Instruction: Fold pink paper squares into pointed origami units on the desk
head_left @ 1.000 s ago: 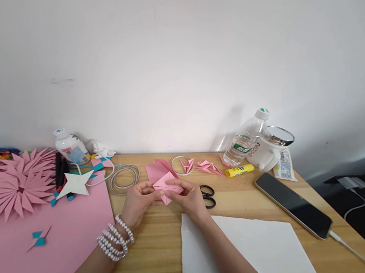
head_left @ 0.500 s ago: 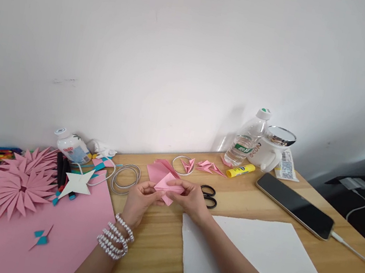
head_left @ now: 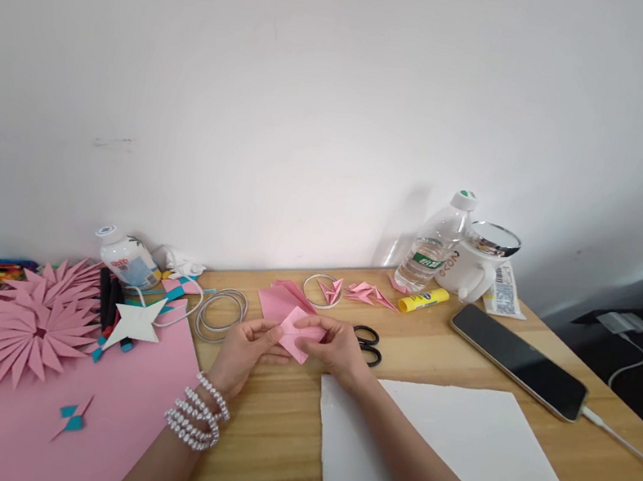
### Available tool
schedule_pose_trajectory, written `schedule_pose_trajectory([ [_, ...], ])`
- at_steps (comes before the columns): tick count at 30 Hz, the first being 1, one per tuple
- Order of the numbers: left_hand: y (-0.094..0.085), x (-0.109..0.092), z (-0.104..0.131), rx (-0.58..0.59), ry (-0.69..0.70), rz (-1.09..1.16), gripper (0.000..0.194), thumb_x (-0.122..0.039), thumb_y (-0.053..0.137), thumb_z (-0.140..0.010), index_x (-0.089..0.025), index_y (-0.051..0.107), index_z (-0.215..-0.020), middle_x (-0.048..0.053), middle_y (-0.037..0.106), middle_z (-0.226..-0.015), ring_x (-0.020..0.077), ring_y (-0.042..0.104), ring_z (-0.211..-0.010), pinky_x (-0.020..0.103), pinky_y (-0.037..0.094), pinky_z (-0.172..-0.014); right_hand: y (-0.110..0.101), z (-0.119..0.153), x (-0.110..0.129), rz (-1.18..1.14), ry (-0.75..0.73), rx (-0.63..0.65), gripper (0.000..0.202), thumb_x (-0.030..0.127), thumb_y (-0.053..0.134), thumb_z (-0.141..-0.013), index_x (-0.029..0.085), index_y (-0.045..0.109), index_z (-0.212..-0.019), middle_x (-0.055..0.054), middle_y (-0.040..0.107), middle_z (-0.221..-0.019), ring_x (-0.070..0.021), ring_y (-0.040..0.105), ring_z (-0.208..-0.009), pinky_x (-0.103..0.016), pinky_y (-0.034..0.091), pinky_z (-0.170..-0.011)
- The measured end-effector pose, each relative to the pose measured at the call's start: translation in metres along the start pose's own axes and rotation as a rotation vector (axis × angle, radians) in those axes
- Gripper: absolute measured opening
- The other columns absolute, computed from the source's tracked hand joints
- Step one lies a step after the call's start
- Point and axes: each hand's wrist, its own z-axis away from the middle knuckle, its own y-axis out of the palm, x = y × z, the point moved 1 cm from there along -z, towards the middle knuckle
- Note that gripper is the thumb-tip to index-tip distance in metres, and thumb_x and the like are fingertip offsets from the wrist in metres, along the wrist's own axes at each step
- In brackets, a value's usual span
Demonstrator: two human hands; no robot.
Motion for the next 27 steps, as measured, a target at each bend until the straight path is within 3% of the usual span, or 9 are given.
schedule_pose_trajectory([
  [9,0.002,0.003,-0.001,-0.087,0.058,-0.05,0.027,-0.033,0.071,-0.057,-0.011,0.062,-0.071,0.005,0.068,-0.057,0.0165,0.062,-0.049,0.027,0.053,-0.05,0.001,0.002,0.005,-0.03,-0.009,0.097,0.029,0.028,0.072,-0.053,0.013,0.069,-0.078,0.002,0.054,-0.059,-0.0074,0.044,-0.053,-0.021,0.036,-0.053],
  [18,0.009,0.006,0.004,0.11,-0.085,-0.126,0.03,-0.039,0.065,-0.064,-0.01,0.058,-0.066,0.012,0.068,-0.063,0.0192,0.065,-0.055,0.029,0.053,-0.053,-0.001,0.0,0.0,-0.061,-0.018,-0.029,0.032,0.031,0.072,-0.052,0.013,0.069,-0.078,0.001,0.057,-0.061,-0.008,0.045,-0.055,-0.023,0.036,-0.056],
  [24,0.014,0.007,0.006,0.151,0.02,-0.184,0.027,-0.036,0.066,-0.064,-0.011,0.056,-0.065,0.009,0.067,-0.058,0.0181,0.064,-0.052,0.029,0.052,-0.053,0.002,0.0,-0.004,-0.207,0.062,-0.025,0.033,0.03,0.075,-0.048,0.013,0.068,-0.076,0.002,0.056,-0.059,-0.008,0.047,-0.054,-0.024,0.038,-0.058],
  [27,0.013,0.007,0.005,0.18,0.001,-0.184,0.026,-0.036,0.065,-0.065,-0.011,0.056,-0.066,0.008,0.067,-0.058,0.0171,0.063,-0.051,0.028,0.052,-0.052,0.001,0.0,-0.003,-0.2,0.054,-0.033,0.034,0.031,0.075,-0.048,0.013,0.068,-0.075,0.002,0.056,-0.058,-0.0083,0.046,-0.054,-0.024,0.038,-0.057],
])
